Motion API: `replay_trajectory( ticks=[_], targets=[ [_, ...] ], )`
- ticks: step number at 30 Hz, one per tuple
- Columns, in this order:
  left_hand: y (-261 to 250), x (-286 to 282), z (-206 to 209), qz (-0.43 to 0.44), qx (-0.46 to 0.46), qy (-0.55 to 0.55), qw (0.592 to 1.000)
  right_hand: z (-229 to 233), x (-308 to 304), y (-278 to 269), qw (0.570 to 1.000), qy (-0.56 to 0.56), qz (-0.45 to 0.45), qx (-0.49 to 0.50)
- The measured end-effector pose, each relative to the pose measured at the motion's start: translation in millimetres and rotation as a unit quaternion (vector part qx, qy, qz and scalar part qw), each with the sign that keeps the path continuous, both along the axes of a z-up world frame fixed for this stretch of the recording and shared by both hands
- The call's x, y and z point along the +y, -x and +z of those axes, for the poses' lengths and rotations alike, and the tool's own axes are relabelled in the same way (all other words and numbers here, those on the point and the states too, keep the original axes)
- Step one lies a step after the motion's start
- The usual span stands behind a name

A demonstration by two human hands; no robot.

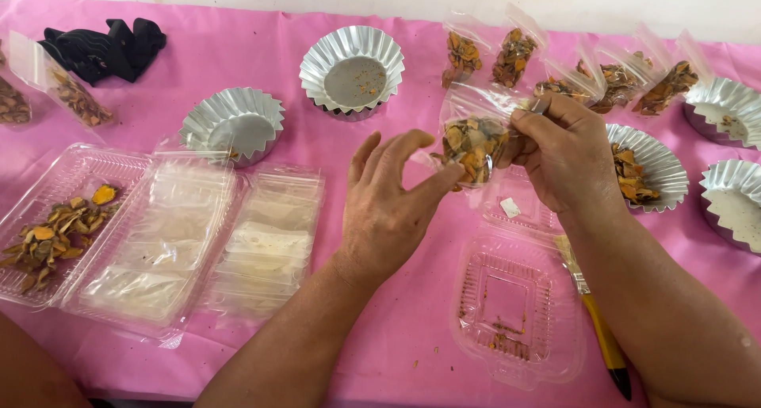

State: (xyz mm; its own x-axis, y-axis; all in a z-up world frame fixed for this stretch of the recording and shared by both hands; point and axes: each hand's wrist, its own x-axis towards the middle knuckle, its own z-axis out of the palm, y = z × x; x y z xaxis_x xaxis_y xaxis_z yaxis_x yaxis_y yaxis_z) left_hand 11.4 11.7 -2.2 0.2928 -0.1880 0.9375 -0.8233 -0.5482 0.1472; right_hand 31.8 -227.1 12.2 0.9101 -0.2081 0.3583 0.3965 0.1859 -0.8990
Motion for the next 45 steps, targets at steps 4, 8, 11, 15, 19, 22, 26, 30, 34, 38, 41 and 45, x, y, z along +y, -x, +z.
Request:
replay_trajectory(
  ticks=[4,8,11,15,19,22,26,30,34,38,41,45],
  targets=[
    [7.2,-0.3,11.1,-0.019,-0.038,-0.001,0.999,8.9,6.3,5.3,1.000,0.003,-0.010,0.018],
    [11.9,1.2,19.4,-0.025,-0.112,-0.030,0.993,9.3,9.6,7.5,1.000,0.025,0.013,0.002],
    [13.2,1.4,20.4,-0.021,-0.144,-0.031,0.989,4.4,6.7,5.2,0.999,0.005,0.036,0.014],
    [16.6,-4.6,16.0,-0.025,-0.184,-0.034,0.982,-3.6,0.7,-0.8,0.994,-0.050,0.068,0.071],
    [19.0,-1.7,22.2,-0.038,-0.175,-0.061,0.982,-4.0,4.3,-0.8,0.998,-0.024,0.036,0.054],
    [19.1,0.3,24.1,-0.016,-0.125,-0.096,0.987,11.5,15.9,11.8,0.999,0.040,-0.011,0.004],
    [15.9,-2.9,19.7,-0.018,-0.104,-0.104,0.989,36.4,34.6,32.5,0.977,0.186,-0.096,-0.034],
    [19.0,-2.1,21.6,-0.034,-0.154,-0.082,0.984,41.3,43.0,40.5,0.974,0.202,-0.097,-0.033],
    [26.5,-1.0,29.1,-0.037,-0.185,-0.073,0.979,7.8,27.4,16.2,0.998,0.067,-0.013,-0.009],
    [17.7,-3.1,18.2,-0.020,-0.148,-0.060,0.987,9.7,18.3,8.6,1.000,0.020,-0.012,-0.005],
    [2.6,-2.1,4.1,-0.001,-0.056,-0.019,0.998,36.1,21.5,20.8,0.994,0.060,-0.081,-0.040],
    [8.2,-0.1,6.5,-0.092,0.266,0.082,0.956,45.5,11.9,22.4,0.980,0.116,-0.140,-0.084]
  ],
)
